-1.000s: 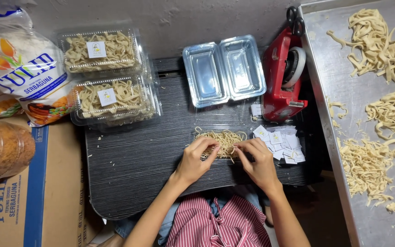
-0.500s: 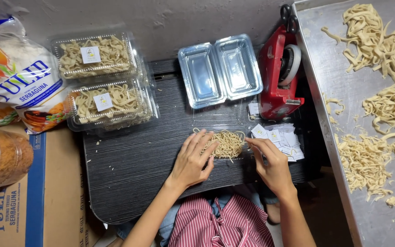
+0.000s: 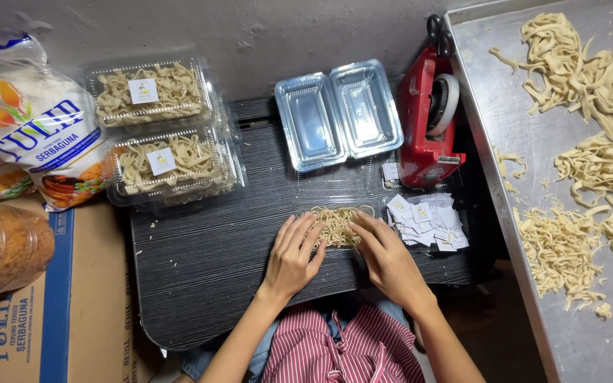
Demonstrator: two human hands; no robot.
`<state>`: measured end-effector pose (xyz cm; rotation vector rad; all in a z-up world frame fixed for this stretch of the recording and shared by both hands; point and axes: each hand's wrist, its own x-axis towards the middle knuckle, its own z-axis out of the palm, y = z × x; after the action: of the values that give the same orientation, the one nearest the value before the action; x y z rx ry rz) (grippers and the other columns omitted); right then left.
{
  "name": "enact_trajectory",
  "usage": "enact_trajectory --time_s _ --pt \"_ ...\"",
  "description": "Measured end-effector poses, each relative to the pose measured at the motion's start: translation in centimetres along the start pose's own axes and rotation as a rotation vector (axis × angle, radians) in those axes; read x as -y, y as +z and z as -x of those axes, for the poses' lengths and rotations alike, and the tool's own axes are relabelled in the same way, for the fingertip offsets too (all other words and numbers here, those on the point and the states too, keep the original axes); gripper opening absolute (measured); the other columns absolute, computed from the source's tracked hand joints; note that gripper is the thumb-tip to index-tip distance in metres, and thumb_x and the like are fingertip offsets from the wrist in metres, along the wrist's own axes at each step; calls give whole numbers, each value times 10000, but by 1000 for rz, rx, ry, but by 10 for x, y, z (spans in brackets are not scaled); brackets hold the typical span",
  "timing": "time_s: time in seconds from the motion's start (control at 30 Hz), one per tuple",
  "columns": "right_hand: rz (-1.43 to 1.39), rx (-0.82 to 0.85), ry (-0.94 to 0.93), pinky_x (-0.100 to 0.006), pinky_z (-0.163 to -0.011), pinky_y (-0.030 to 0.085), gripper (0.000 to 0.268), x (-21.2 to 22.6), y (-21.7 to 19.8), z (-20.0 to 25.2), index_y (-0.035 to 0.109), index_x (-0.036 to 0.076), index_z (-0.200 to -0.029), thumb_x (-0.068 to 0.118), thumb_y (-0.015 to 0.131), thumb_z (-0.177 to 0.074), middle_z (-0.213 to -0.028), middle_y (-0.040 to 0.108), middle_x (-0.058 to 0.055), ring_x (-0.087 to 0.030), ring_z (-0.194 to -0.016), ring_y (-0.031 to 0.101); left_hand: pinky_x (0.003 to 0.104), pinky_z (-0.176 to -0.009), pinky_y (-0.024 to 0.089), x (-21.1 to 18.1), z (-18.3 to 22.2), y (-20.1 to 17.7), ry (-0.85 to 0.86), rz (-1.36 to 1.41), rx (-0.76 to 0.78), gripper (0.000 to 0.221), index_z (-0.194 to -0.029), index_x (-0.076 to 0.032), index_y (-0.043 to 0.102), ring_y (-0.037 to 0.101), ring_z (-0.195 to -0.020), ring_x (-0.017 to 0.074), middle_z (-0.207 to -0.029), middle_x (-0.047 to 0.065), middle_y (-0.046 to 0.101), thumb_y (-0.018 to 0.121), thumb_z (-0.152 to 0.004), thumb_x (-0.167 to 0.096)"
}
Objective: The person places small white labels on clear plastic containers filled with noodles, then stacks the labeled containers. The person then takes handfuls of loose noodles from a metal tray and arranges them into an empty plastic container.
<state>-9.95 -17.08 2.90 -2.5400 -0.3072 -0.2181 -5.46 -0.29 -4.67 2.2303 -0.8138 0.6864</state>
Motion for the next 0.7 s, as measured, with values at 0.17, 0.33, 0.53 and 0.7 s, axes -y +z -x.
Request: enact_trajectory --time_s 0.17,0.33,0.53,0.7 --pt "160 -164 43 -305 -767 468 256 -22 4 16 616 154 -1044 132 623 -790 -878 601 13 -176 -855 580 362 -840 458 15 17 8 -5 -102 -15 239 -959 -129 632 569 -922 226 -947 45 577 638 -778 -285" --pt "81 -82 35 -288 -717 460 189 -14 7 15 629 182 -965 108 592 -795 -854 651 57 -159 -835 582 350 -827 413 2 7 1 55 3 123 332 -978 -186 613 495 -935 212 -963 13 549 579 -782 -452" --pt "95 -205 74 -293 -745 443 199 -3 -17 13 647 165 -930 52 607 -771 -875 659 43 -178 -821 592 377 -909 338 -5 1 10 105 -73 161 360 -940 -178 611 413 -1115 259 -1144 60 517 523 -810 -501" --pt "221 -589 249 -326 -873 395 135 5 -80 41 635 32 -958 -28 577 -852 -979 624 -90 -224 -918 570 402 -891 335 -11 -31 2 146 19 195 450 -902 -105 650 382 -1089 271 -1158 112 508 523 -799 -525"
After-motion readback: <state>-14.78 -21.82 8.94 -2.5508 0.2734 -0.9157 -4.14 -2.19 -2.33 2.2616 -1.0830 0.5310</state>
